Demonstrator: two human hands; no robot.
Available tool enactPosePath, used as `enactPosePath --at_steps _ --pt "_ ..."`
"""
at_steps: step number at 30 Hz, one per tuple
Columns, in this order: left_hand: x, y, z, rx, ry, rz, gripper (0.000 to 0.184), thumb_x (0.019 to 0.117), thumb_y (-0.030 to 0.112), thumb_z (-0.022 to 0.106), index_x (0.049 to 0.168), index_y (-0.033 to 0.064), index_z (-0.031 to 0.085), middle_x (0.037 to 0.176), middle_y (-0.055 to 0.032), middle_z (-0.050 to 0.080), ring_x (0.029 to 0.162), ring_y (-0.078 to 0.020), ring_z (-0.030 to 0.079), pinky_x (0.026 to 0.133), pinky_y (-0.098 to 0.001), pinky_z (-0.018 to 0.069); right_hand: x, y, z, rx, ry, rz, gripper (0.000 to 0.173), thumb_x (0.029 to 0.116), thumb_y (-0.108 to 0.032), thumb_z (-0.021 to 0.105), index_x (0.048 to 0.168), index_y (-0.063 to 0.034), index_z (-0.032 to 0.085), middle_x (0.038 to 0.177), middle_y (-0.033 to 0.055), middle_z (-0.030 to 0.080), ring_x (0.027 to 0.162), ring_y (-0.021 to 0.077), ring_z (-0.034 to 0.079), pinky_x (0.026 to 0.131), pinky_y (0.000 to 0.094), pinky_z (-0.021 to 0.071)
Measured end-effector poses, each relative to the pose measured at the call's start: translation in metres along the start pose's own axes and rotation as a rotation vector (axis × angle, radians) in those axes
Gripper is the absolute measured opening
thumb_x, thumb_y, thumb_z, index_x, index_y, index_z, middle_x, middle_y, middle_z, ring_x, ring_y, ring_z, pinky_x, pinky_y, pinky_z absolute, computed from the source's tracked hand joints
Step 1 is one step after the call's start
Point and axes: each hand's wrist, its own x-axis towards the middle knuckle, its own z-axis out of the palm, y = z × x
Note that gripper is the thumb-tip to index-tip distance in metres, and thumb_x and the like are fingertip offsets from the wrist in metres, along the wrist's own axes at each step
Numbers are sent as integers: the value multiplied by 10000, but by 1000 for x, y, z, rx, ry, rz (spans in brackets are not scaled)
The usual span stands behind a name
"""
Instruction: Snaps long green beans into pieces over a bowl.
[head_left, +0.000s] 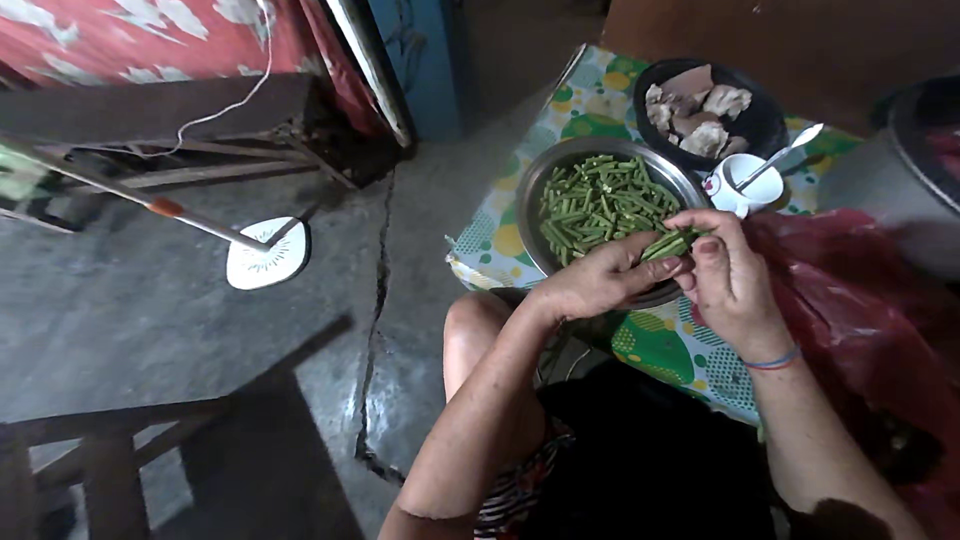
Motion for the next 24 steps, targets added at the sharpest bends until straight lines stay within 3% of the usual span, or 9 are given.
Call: enactPosePath --at_steps 2,6,9,11,12,16,20,23,24 --pt "1 -2 1 91 18 32 211 1071 146 474 1169 -1 590 774 27 543 605 29 442 546 -135 373 1 -1 3 2 9 42 456 1115 -426 327 1273 -59 546 775 -25 550 570 -34 473 526 152 442" --pt "2 -5 2 166 -5 71 292 1062 139 501 1279 -45 568 946 -52 644 779 -14 567 717 -192 486 3 -8 7 97 -6 194 434 1112 -396 320 1233 -28 515 772 -39 523 543 -44 453 493 143 422" --pt "1 -4 2 131 -3 58 266 1064 134 498 1256 -35 575 894 -26 618 705 8 508 640 -160 436 5 -8 4 249 -54 232 433 1102 -471 312 1230 -103 502 741 -90 513 516 -60 433 453 114 389" --pt "0 -1 0 91 13 46 234 1064 127 498 1226 -23 576 832 3 590 649 27 470 584 -140 398 5 -4 0 264 -91 176 494 1088 -541 317 1305 -148 523 737 -92 530 516 -51 434 445 119 382" --pt "-1 0 0 86 16 51 234 1064 125 499 1227 -23 575 833 4 593 652 29 473 585 -137 400 5 -2 -1 246 -96 163 497 1089 -537 319 1323 -153 530 737 -87 529 518 -48 436 446 124 384" --pt "0 -1 0 171 -22 78 307 1060 144 507 1279 -62 571 986 -70 649 809 -17 567 735 -191 482 7 -8 2 217 -80 261 399 1112 -400 313 1208 -66 508 715 -80 489 501 -53 422 453 123 391" --pt "-1 0 -1 179 -13 71 275 1057 152 521 1237 -48 581 908 -34 621 743 0 531 682 -174 456 15 -7 4 289 -93 345 390 1109 -439 304 1186 -119 513 699 -85 505 465 -43 418 419 127 387" --pt "-3 3 1 154 -64 95 253 1058 160 515 1183 -39 608 912 -14 638 770 25 547 712 -159 465 19 1 4 218 -114 337 427 1099 -454 323 1203 -83 508 791 -65 515 603 -25 509 554 165 479" --pt "-2 3 2 145 -74 92 252 1060 161 512 1178 -38 612 915 -11 639 772 30 547 714 -154 465 20 4 3 224 -119 350 421 1096 -455 326 1213 -90 500 785 -65 521 596 -22 511 543 164 474"
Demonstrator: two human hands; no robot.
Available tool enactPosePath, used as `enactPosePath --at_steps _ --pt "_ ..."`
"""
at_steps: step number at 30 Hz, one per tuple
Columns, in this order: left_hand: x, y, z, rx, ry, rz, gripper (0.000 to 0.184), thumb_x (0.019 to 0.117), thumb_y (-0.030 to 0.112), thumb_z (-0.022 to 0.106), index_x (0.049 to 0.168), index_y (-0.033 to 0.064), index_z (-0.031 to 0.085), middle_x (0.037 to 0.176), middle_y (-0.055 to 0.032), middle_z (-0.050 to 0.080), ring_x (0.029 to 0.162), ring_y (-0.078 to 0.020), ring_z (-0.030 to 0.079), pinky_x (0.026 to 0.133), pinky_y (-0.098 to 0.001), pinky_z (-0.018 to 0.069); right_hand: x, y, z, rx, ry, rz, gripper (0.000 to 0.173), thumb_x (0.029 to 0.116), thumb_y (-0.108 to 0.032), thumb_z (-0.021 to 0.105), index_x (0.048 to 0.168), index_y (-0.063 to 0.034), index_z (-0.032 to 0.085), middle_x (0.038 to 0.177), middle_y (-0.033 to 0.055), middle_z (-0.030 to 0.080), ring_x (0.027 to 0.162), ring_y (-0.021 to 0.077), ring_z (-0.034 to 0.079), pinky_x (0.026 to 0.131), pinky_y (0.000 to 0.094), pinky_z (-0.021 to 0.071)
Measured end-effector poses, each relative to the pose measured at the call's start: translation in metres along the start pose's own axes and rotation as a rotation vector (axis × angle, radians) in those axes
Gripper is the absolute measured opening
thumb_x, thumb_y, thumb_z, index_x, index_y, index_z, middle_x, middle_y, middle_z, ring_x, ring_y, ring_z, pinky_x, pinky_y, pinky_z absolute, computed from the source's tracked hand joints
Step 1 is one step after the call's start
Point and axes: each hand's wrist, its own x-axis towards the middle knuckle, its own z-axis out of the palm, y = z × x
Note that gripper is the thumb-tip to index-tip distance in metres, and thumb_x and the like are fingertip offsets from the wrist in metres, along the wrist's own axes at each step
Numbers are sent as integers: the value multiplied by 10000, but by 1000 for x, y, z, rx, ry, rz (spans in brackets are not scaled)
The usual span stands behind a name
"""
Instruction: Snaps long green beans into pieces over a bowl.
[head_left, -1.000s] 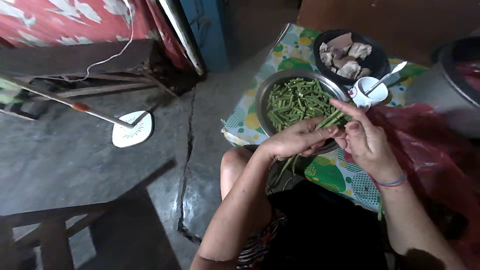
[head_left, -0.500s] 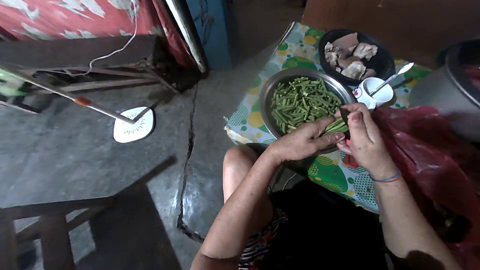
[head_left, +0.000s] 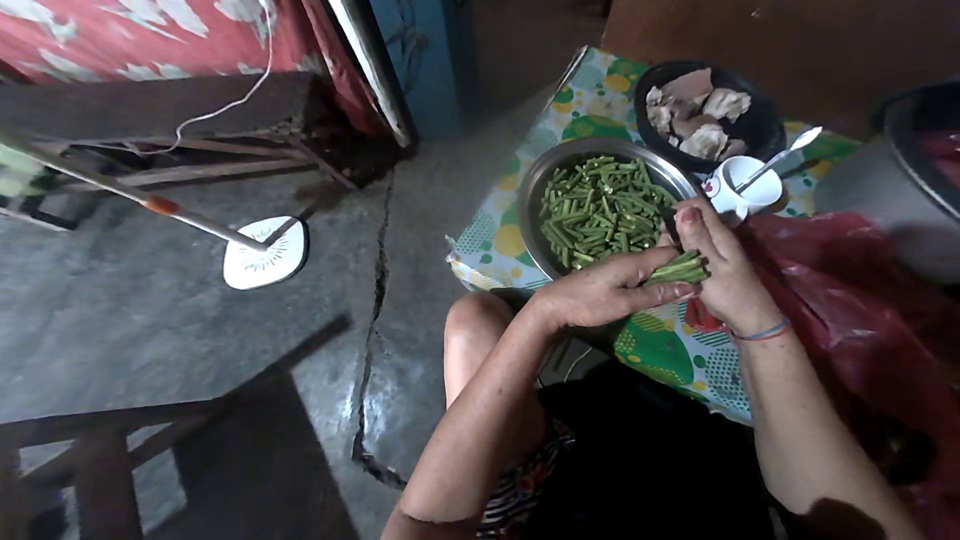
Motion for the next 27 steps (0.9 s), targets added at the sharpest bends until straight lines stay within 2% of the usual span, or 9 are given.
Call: enactPosePath --at_steps 4,6,8,10,14,18,23,25,27 --pt "1 -1 -3 -12 71 -115 206 1058 168 533 1137 -15 585 747 24 523 610 13 459 573 -154 406 -3 -7 -3 10 12 11 511 1090 -487 298 1416 -145 492 853 -42 569 487 -9 437 410 163 398" --pt "-1 -3 -5 19 100 -145 204 1055 178 540 1134 -4 585 756 14 527 609 1 460 574 -166 409 -7 -11 0 -31 10 -72 426 1073 -410 418 1358 -110 518 827 -53 578 524 -20 462 450 166 417" --pt "-4 -1 -4 68 124 -156 285 1055 200 544 1244 -3 612 900 -20 626 716 0 532 675 -187 470 -10 -12 11 -80 71 -200 251 1008 -229 613 1149 -21 596 823 -16 622 617 -13 541 560 182 488" --pt "-5 4 -4 83 130 -177 337 1062 236 530 1317 26 595 1019 1 669 823 30 588 778 -181 511 -9 -14 20 -77 159 -267 191 972 -172 670 1026 7 630 838 0 659 710 -17 615 666 175 549" --pt "2 10 -3 -49 133 -244 342 1061 248 497 1347 62 519 792 87 577 637 13 566 599 -177 516 -3 -30 11 72 198 -199 233 995 -148 632 1078 70 638 883 34 660 734 -12 590 688 161 515" --pt "2 10 -1 -117 134 -280 247 1054 290 459 1186 100 548 744 110 531 602 5 547 570 -183 508 -2 -38 -7 113 204 -146 211 1013 -148 615 1089 49 609 840 16 607 612 -10 490 566 164 441" --pt "4 5 3 -68 158 -264 305 1063 293 392 1219 90 558 704 117 472 560 5 470 536 -189 451 -1 -34 -11 135 221 -86 197 1012 -155 619 1090 26 615 837 11 592 610 -3 483 567 166 433" --pt "5 1 4 -54 173 -290 274 1073 284 364 1147 110 561 651 124 417 512 8 411 497 -185 406 -3 -30 -12 -15 227 -120 300 1017 -224 627 1184 25 623 913 92 666 714 99 597 677 266 523" --pt "4 0 3 -88 191 -331 267 1082 261 333 1107 117 558 620 119 411 483 5 396 472 -181 394 -10 -28 -14 -150 211 -158 470 1047 -332 572 1376 4 551 874 147 657 694 230 626 665 417 555"
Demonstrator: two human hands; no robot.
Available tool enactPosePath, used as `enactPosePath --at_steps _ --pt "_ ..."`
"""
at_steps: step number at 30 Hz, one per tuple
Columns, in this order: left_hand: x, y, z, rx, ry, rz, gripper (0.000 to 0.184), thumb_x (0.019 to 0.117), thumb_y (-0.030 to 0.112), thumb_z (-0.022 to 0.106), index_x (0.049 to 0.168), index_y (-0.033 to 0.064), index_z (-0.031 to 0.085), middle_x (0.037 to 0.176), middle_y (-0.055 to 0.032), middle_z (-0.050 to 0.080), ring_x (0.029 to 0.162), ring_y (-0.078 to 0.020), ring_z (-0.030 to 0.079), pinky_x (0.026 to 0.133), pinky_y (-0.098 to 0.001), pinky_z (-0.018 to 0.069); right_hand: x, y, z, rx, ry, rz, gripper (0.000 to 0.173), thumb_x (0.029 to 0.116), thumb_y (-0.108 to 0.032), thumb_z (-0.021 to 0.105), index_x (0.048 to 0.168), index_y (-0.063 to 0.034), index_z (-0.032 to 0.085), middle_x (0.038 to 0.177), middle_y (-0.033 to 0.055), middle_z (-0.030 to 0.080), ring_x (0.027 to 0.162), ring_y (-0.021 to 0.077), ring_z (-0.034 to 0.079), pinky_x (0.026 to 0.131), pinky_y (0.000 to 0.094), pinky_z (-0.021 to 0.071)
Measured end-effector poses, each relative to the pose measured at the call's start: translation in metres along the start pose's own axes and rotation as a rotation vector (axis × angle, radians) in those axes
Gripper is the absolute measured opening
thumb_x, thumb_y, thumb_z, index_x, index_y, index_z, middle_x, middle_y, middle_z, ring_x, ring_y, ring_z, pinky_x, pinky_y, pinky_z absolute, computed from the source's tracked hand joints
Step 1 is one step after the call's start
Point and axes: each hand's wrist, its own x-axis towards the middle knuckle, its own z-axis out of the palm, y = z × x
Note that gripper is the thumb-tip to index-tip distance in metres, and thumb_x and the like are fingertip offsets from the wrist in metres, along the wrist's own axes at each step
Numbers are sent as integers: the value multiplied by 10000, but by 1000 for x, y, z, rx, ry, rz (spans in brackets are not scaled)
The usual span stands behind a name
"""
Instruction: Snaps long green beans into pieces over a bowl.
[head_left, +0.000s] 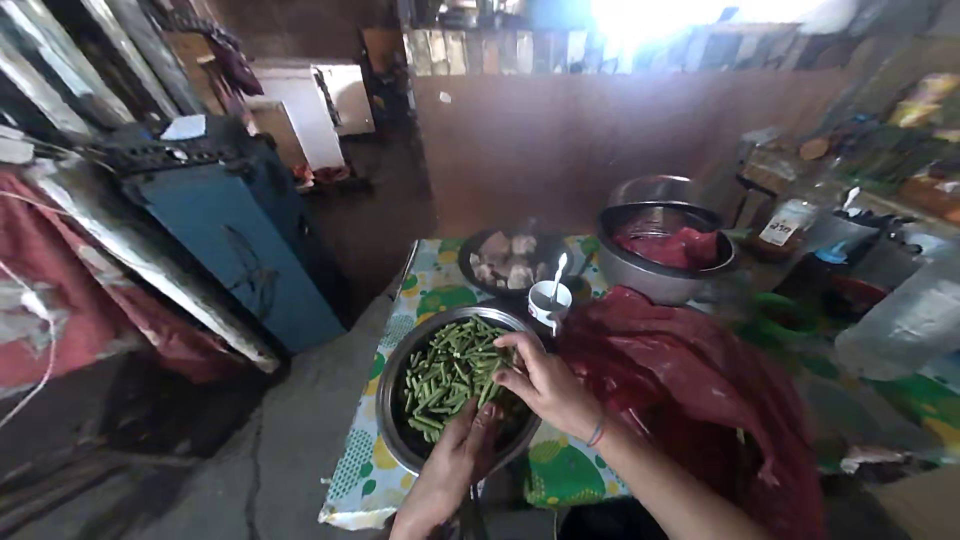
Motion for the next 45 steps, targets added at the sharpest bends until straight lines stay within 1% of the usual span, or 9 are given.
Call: enactPosePath --at_steps 4,11,16,22,26,29,34,39,45 --pt "-8 7 0 -230 -63 -2 293 1075 270 275 1009 176 545 609 123 474 475 10 447 463 -168 431 -23 -16 -11 12 -191 -112 480 1108 -298 396 1529 -75 455 975 180 715 771 305 695 738 519 579" --pt "-22 17 23 -404 -263 147 272 1003 520 564 923 265 618 627 162 493 489 57 458 460 -120 412 -45 -24 -22 19 -96 -263 413 1119 -285 381 1408 -52 563 929 192 717 697 315 694 651 504 574" --pt "-23 32 20 -361 -275 158 281 1008 516 558 932 250 608 627 156 500 488 54 461 463 -119 413 -40 -36 -35 1 -134 -242 438 1117 -296 386 1446 -40 516 909 210 698 716 350 687 676 535 566" --pt "-19 74 2 268 -287 135 254 1069 243 364 1114 89 562 708 123 459 553 39 414 521 -158 395 -13 -43 -27 251 -166 27 403 1114 -252 360 1296 70 520 1010 202 629 834 246 621 772 410 531" --pt "-33 152 -18 906 -191 271 347 1082 236 462 1256 -22 617 813 -153 659 680 -269 647 647 -466 555 26 -25 -21 170 -228 273 429 1118 -281 385 1392 32 489 1147 217 656 1013 273 656 921 443 529" --pt "-15 187 -28 1208 -30 414 275 1039 230 548 1173 10 648 794 -160 677 654 -347 689 570 -525 563 54 -11 -10 -40 -391 380 576 1113 -344 405 1593 -44 297 1280 268 640 1189 387 636 1051 552 467" --pt "74 125 -22 1235 -434 113 338 1079 166 480 1380 42 572 1206 -240 670 1111 -439 662 921 -591 533 91 15 -8 -121 -179 492 501 1101 -251 434 1539 -11 405 1484 231 518 1367 329 524 1162 468 398" --pt "78 1 -15 1025 -261 516 267 973 78 630 1226 69 716 1267 -140 691 1202 -353 632 1049 -488 477 100 22 12 -424 -318 515 527 1100 -279 446 1571 -48 395 1508 328 441 1361 493 478 1121 616 390" --pt "16 54 -41 1125 -404 393 423 1021 21 533 1441 61 567 1530 -70 524 1477 -297 397 1213 -588 266 92 32 41 -546 -291 460 478 1082 -124 452 1529 41 418 1499 399 395 1385 541 423 1145 603 365"
